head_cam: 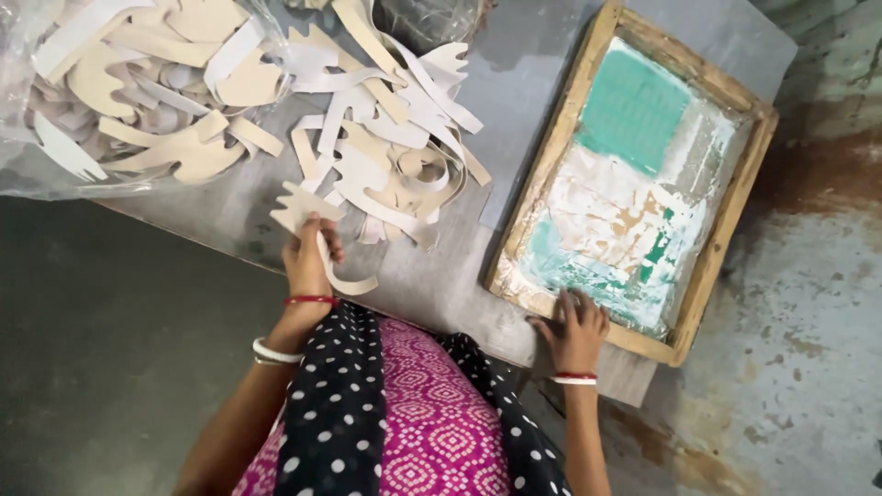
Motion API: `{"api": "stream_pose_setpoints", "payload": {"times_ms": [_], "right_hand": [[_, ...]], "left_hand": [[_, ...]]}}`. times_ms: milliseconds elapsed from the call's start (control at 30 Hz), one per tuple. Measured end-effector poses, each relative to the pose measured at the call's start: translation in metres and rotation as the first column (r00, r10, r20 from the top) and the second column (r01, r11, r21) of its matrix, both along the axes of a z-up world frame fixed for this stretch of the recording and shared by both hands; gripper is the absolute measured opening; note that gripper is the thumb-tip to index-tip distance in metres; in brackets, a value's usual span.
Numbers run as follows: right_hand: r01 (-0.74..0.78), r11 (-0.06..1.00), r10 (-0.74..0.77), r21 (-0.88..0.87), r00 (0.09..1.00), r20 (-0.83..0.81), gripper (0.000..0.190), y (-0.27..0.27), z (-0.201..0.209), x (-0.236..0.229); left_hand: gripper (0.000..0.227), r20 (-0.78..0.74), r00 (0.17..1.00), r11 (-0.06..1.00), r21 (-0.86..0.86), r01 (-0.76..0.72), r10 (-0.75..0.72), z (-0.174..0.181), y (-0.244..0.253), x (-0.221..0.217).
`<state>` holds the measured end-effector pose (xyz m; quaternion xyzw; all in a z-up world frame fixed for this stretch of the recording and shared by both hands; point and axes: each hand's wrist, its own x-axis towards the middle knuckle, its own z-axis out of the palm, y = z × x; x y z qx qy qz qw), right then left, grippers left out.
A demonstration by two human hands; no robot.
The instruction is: The person opens a plastic bag containing light-colored wooden pieces and pours them onto a metal table. They then pick up the pieces by hand, separating them into different piles on the table surface.
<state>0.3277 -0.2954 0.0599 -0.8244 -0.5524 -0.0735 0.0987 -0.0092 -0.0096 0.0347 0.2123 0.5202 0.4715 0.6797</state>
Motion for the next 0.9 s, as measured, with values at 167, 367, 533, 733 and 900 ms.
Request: {"api": "stream_pose_setpoints", "payload": {"times_ms": [167, 367, 533, 733, 900], "right_hand": [[-0.070, 0.997, 0.073, 0.033, 0.994, -0.087, 0.067, -0.031, -0.038, 0.043], [-0.203, 0.972, 0.209, 0.117, 0.977, -0.037, 0.061, 0.016, -0.046, 0.111], [-0.259, 0.957, 0.261, 0.132, 0.965, 0.003, 0.061, 0.072, -0.031, 0.177], [-0.229, 0.972, 0.229, 0.045, 0.973, 0.006, 0.059, 0.107, -0.027, 0.224], [-0.240, 0.971, 0.233, 0.006, 0.946, 0.228, 0.064, 0.145, 0.034, 0.157]], "left_hand": [[0.036, -0.021, 0.990, 0.990, 0.043, 0.137, -0.136, 0.001, 0.007, 0.039], [0.036, 0.028, 0.993, 0.989, 0.093, 0.113, -0.116, 0.030, 0.007, 0.064], [0.037, 0.022, 0.999, 0.994, 0.107, 0.026, -0.028, 0.028, 0.000, 0.063], [0.037, -0.032, 0.994, 0.990, 0.105, -0.099, 0.103, 0.019, 0.004, 0.041], [0.038, -0.024, 0.970, 0.964, 0.118, -0.236, 0.241, 0.010, 0.009, 0.008]]}}
